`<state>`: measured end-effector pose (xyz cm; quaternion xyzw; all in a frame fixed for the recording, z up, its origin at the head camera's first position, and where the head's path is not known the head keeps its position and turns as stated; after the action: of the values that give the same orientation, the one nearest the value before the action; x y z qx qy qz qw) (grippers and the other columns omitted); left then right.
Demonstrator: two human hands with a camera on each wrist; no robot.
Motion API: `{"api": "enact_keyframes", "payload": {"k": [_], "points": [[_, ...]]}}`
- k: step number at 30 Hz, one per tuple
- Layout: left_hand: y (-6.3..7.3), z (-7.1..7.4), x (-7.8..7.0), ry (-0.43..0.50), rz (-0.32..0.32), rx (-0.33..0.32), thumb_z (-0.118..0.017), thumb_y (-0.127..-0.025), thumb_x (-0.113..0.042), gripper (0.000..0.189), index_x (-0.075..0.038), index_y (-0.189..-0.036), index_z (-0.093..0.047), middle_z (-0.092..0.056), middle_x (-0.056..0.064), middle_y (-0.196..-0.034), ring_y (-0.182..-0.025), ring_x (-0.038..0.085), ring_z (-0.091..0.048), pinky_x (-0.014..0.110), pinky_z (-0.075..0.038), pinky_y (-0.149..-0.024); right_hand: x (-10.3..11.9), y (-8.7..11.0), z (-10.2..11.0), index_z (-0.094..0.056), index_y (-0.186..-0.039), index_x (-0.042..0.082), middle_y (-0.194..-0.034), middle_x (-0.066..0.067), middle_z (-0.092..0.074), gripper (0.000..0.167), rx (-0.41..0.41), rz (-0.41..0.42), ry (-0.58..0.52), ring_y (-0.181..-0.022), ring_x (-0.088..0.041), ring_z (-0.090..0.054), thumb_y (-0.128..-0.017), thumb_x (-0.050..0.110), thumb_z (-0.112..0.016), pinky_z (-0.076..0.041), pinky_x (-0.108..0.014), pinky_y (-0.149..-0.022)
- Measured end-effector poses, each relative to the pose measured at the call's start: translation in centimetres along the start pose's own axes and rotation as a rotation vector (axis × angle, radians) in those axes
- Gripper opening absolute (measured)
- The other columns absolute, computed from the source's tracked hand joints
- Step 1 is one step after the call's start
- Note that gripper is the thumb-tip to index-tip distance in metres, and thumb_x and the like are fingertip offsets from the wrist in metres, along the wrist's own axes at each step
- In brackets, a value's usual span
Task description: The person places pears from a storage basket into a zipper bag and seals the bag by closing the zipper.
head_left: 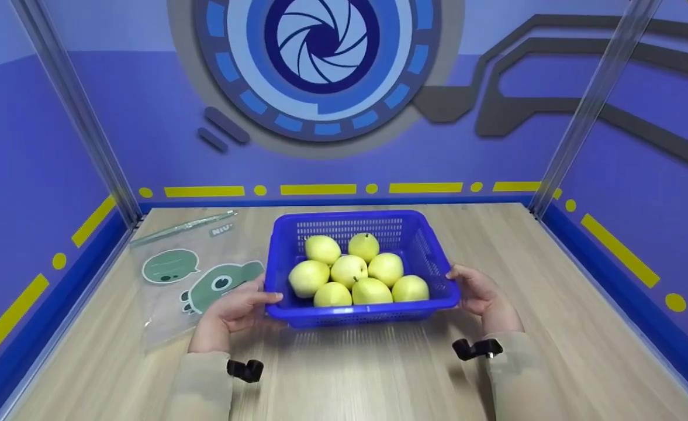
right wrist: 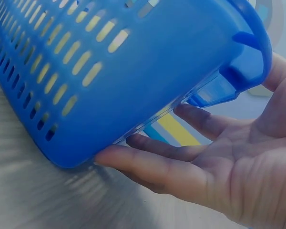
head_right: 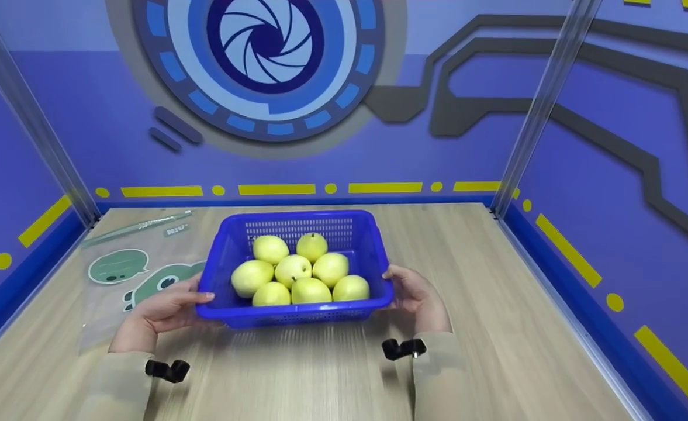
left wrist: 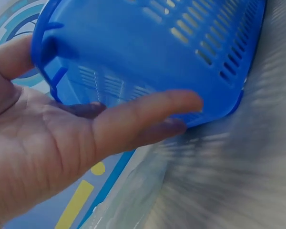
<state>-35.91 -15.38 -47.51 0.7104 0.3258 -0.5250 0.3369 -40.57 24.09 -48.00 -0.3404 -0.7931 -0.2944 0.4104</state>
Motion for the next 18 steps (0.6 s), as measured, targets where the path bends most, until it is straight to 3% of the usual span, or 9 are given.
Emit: {"api": "enact_keyframes", "payload": {"k": [6,9,11,14,18], "points": [[-0.2,0.2,-0.3,-0.044,-0.01,-0.031,-0.056,-0.101,-0.005,0.084,0.0,-0.163,0.0,-0.036,0.035,-0.157,-0.117,0.024,-0.069,0.049,-0.056,-0.1,0.1,0.2,0.0,-0.054,-0.121,0.017,-0.109,-0.005,-0.075,0.038,0.067,0.005,-0.051,-0.098,-0.019,-0.075,-0.105,0.003,-0.022,-0.062,-0.038,-0.082],[-0.1,0.4,-0.3,-0.062,0.017,-0.048,-0.055,-0.103,-0.009,0.081,-0.001,-0.163,0.0,-0.041,0.034,-0.154,-0.112,0.021,-0.071,0.046,-0.056,-0.099,0.0,0.2,0.2,-0.054,-0.12,0.018,-0.11,-0.003,-0.076,0.035,0.076,0.0,-0.054,-0.099,-0.018,-0.075,-0.108,0.006,-0.023,-0.062,-0.04,-0.084],[0.0,0.9,-0.5,-0.088,0.043,-0.105,-0.054,-0.106,-0.016,0.08,-0.001,-0.163,0.0,-0.045,0.034,-0.152,-0.11,0.021,-0.071,0.046,-0.056,-0.1,-0.1,0.2,0.3,-0.054,-0.121,0.019,-0.11,-0.003,-0.076,0.033,0.068,-0.005,-0.045,-0.099,-0.018,-0.075,-0.109,0.008,-0.025,-0.062,-0.041,-0.084],[0.3,2.2,-1.1,-0.115,0.047,-0.291,-0.052,-0.108,-0.023,0.072,0.002,-0.162,-0.011,-0.047,0.033,-0.15,-0.113,0.025,-0.07,0.045,-0.055,-0.1,-0.2,0.1,0.4,-0.055,-0.119,0.019,-0.109,-0.003,-0.076,0.032,0.045,-0.009,-0.03,-0.098,-0.018,-0.075,-0.109,0.008,-0.027,-0.062,-0.04,-0.084],[1.5,4.9,-2.9,-0.207,-0.059,-0.679,-0.051,-0.107,-0.017,0.052,0.009,-0.15,-0.037,-0.048,0.032,-0.148,-0.128,0.04,-0.059,0.044,-0.052,-0.104,-0.4,0.1,0.6,-0.062,-0.113,0.017,-0.104,-0.002,-0.077,0.037,0.031,-0.02,-0.011,-0.094,-0.016,-0.076,-0.108,0.009,-0.027,-0.062,-0.038,-0.082]]}}
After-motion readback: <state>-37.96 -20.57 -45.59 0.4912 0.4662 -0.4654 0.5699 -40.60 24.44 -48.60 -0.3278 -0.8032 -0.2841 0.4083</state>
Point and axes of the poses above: each hand's wrist, its own y-axis away from the middle knuckle, its own z-axis out of the back of the hand, x = y × z, the point moved 8 cm from there along -y, towards the middle knuckle
